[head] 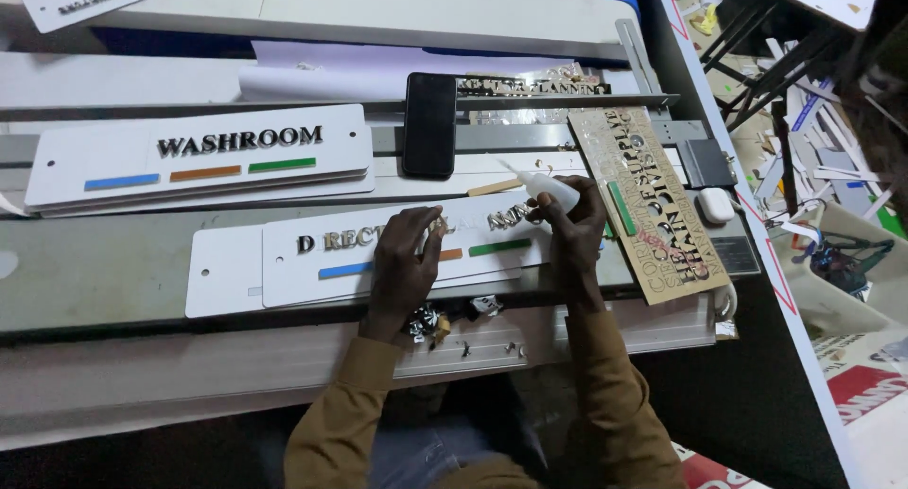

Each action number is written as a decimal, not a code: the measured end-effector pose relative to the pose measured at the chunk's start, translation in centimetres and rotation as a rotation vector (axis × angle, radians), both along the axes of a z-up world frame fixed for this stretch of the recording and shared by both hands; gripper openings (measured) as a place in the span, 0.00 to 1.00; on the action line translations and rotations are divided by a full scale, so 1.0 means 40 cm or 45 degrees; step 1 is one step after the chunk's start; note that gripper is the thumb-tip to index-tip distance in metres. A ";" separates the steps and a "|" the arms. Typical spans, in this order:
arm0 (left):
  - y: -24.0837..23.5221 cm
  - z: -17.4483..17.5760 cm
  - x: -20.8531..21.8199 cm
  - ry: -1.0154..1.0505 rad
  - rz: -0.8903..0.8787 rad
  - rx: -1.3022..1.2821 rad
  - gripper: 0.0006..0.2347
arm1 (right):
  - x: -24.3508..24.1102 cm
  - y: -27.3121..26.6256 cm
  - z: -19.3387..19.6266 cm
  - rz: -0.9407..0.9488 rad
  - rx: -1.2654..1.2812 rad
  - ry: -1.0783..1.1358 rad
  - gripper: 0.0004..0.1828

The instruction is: Assembling a directional sign by gluing and precisely placing individual laser-cut letters onto a plastic base.

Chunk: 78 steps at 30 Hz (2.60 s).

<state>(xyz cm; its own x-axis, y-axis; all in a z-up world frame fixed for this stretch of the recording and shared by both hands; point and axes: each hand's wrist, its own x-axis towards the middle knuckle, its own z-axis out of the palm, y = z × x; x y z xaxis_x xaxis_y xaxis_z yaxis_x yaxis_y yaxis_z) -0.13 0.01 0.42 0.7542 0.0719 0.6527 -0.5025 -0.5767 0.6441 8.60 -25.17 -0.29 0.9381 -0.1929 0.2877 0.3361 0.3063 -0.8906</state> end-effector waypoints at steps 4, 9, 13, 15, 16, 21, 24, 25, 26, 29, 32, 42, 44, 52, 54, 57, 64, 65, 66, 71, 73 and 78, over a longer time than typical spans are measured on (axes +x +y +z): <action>0.000 0.006 -0.004 0.048 -0.008 0.024 0.11 | -0.031 -0.005 0.047 -0.012 0.063 0.041 0.29; 0.003 -0.002 0.001 0.016 0.001 0.063 0.11 | -0.016 -0.015 0.099 0.112 -0.433 0.024 0.30; 0.003 0.005 -0.002 0.015 -0.003 0.082 0.11 | 0.048 -0.019 0.093 0.062 -0.609 -0.058 0.28; 0.002 0.002 0.000 0.007 0.021 0.108 0.11 | 0.078 -0.021 0.096 -0.089 -0.827 -0.090 0.23; 0.001 0.003 0.000 0.002 0.018 0.107 0.11 | 0.088 -0.018 0.094 -0.093 -0.827 -0.094 0.23; 0.001 0.013 -0.004 0.034 0.003 0.089 0.11 | 0.154 -0.026 0.040 -0.107 -0.919 -0.135 0.24; 0.001 0.007 -0.001 0.037 -0.003 0.096 0.11 | 0.189 -0.032 0.001 -0.077 -0.959 -0.166 0.26; 0.001 0.008 -0.002 0.041 -0.008 0.099 0.11 | 0.174 -0.035 0.010 -0.080 -0.957 -0.160 0.26; 0.001 0.009 -0.002 0.040 0.000 0.101 0.11 | 0.165 -0.035 0.021 -0.116 -1.001 -0.201 0.30; 0.004 0.001 0.000 0.050 0.022 0.101 0.11 | 0.105 -0.038 0.056 -0.294 -1.083 -0.279 0.29; 0.000 0.001 -0.001 0.032 0.004 0.091 0.11 | 0.010 0.000 0.087 -0.327 -1.145 -0.343 0.17; 0.004 -0.021 0.012 -0.078 -0.048 0.048 0.11 | -0.053 0.137 0.001 0.106 -1.373 -0.611 0.08; 0.003 -0.006 0.010 -0.090 -0.060 0.042 0.10 | -0.067 0.144 0.031 0.117 -1.337 -0.613 0.08; 0.003 -0.008 0.011 -0.121 -0.091 -0.005 0.10 | -0.093 0.143 0.063 0.146 -1.239 -0.610 0.06; 0.001 -0.007 0.010 -0.121 -0.103 0.003 0.09 | -0.091 0.134 0.053 0.155 -1.236 -0.584 0.05; -0.001 0.000 0.005 -0.101 -0.107 0.025 0.09 | -0.083 0.121 0.021 0.135 -1.254 -0.585 0.05; -0.002 0.006 0.006 -0.095 -0.156 0.016 0.10 | -0.097 0.117 0.039 0.117 -1.213 -0.527 0.02; -0.002 0.003 0.007 -0.098 -0.143 0.019 0.11 | -0.092 0.112 0.037 0.075 -1.236 -0.550 0.02; -0.002 -0.002 0.005 -0.098 -0.131 0.020 0.12 | -0.092 0.105 0.033 0.034 -1.260 -0.569 0.02; 0.000 -0.004 -0.001 -0.033 -0.087 0.024 0.12 | -0.063 0.081 -0.018 -0.043 -1.393 -0.508 0.03; -0.001 0.001 0.005 -0.026 -0.088 0.033 0.12 | -0.059 0.084 -0.012 -0.057 -1.428 -0.494 0.04; -0.007 -0.015 0.012 -0.016 -0.033 0.203 0.11 | -0.065 0.102 -0.005 -0.019 -1.485 -0.433 0.05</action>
